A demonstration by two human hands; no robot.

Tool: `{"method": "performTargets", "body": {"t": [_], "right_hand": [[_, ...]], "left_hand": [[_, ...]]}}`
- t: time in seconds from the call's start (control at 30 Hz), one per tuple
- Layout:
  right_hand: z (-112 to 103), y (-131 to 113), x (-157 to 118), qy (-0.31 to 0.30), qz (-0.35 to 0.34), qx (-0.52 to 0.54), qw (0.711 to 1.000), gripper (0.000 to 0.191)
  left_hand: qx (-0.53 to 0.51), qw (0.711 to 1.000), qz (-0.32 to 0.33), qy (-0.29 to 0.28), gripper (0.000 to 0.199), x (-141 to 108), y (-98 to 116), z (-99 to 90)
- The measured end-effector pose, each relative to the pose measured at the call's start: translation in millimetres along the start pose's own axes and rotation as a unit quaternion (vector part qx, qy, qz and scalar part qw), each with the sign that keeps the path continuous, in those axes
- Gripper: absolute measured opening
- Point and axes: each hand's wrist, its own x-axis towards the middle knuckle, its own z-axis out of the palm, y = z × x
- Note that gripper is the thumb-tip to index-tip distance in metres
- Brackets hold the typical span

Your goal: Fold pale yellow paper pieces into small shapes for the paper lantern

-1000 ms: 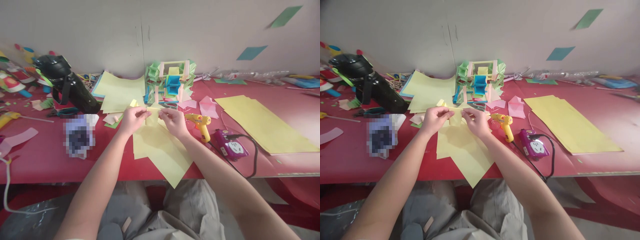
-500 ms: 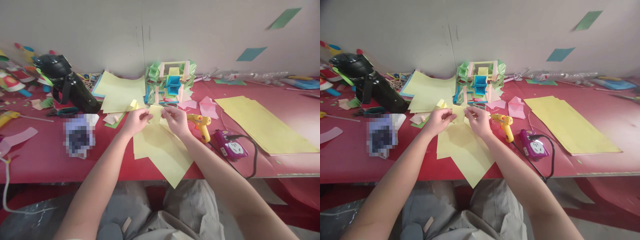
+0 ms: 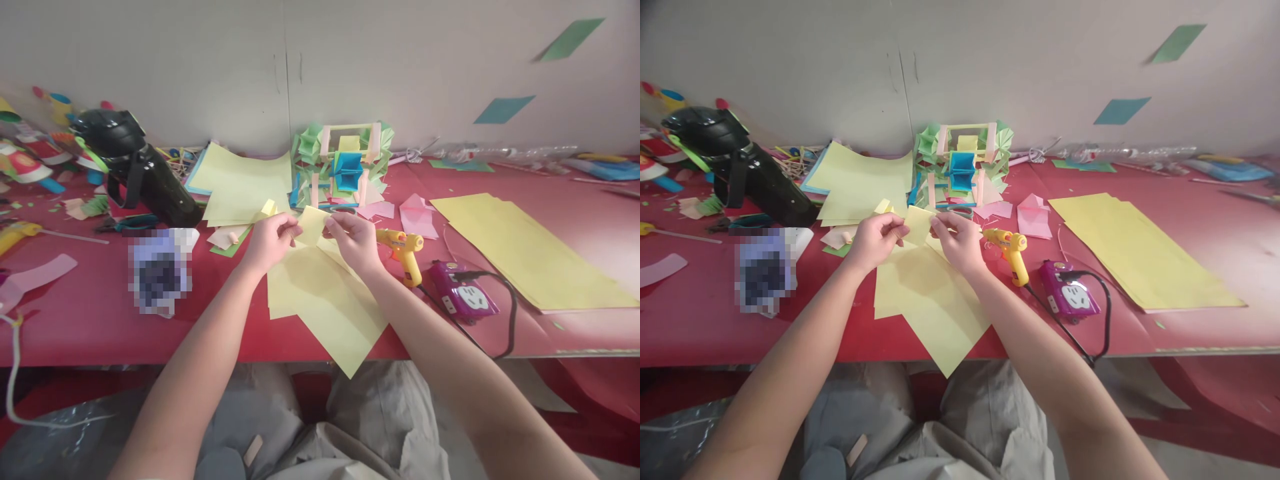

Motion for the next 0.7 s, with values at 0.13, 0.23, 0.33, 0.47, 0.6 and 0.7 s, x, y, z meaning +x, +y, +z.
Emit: {"method": "performTargets", "body": {"t": [0.13,0.23,0.33,0.47,0.6,0.7], "right_hand": [[0.7,2.3,-0.1,-0.005,0.007,-0.006,1.000,0.038],[0.5,4.2,0.5,-0.008,0.015,0.009,1.000,0.040],[0.5,5.4,1.0,-0.028,0.030,0.036,0.999,0.041],[0.9,4.6,0.8,-0.063,0.037,0.058,0.996,0.041],[1.0,3.8,0.2,-0.092,0.039,0.075,0.992,0.039],[0.9,4.3,0.2,-0.098,0.042,0.081,0.991,0.039]], "left_hand": [[0.011,1.000,-0.007,-0.020,0.031,0.6,-1.4,-0.7],[0.013,1.000,0.001,-0.025,0.034,1.7,-2.6,-1.1],[-0.014,1.000,-0.005,-0.013,0.036,3.1,-3.8,-1.1],[-0.060,0.998,-0.033,-0.006,0.037,4.0,-4.4,-1.0],[-0.084,0.995,-0.053,-0.029,0.035,3.9,-6.4,0.2],[-0.077,0.995,-0.050,-0.049,0.036,3.6,-6.9,1.8]]}}
